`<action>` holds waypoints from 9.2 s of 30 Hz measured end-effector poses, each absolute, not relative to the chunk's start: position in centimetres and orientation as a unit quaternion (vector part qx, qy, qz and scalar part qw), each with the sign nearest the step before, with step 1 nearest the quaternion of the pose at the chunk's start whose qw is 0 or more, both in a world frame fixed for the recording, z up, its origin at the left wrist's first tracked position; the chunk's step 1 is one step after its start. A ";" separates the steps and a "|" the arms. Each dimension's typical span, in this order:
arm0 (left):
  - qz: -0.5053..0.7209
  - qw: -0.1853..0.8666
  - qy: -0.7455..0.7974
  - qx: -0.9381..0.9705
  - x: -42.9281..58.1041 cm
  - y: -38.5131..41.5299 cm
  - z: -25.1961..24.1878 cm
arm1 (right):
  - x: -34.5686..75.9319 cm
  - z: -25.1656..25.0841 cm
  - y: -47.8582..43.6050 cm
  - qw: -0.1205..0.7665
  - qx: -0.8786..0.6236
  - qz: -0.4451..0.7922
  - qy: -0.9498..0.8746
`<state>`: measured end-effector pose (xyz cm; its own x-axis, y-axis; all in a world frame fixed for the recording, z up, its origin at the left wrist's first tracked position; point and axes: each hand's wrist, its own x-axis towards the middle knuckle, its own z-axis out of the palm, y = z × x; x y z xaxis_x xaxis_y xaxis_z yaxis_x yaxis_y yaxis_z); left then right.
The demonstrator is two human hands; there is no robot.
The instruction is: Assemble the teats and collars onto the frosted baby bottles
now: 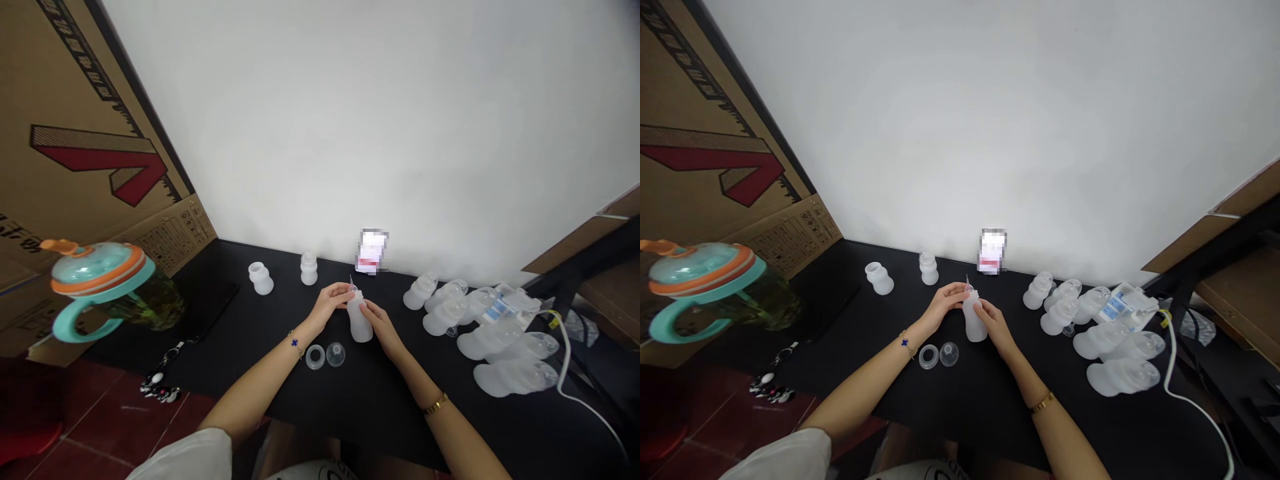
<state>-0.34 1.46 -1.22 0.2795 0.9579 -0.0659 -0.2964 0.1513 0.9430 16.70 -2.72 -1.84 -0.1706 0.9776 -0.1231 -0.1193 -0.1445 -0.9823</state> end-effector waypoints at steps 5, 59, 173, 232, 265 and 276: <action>0.472 0.662 0.370 0.449 -0.4 1.4 -1.1 | 16.7 -1.8 -2.7 0.456 -0.455 0.602 -0.472; 0.467 0.650 0.371 0.471 -0.4 1.3 -0.9 | 16.7 -2.0 -2.6 0.457 -0.443 0.621 -0.458; 0.482 0.639 0.365 0.476 -0.2 1.0 -0.2 | 17.6 -2.2 -2.3 0.431 -0.422 0.657 -0.452; 0.499 0.669 0.369 0.409 0.1 1.7 -1.4 | 17.3 -2.8 -2.1 0.447 -0.402 0.675 -0.428; 0.529 0.682 0.356 0.359 -0.5 2.1 -1.7 | 15.9 -0.5 -5.9 0.478 -0.396 0.329 -0.711; 0.545 0.665 0.381 0.339 -0.5 2.1 -1.8 | 14.9 -0.7 -6.5 0.267 -0.300 0.176 -0.899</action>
<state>-0.49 2.10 -1.84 0.1144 0.9838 -0.1380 -0.4671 0.1759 0.8665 14.94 -6.52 -0.72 -0.6784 0.6326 0.3737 0.4447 0.7584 -0.4765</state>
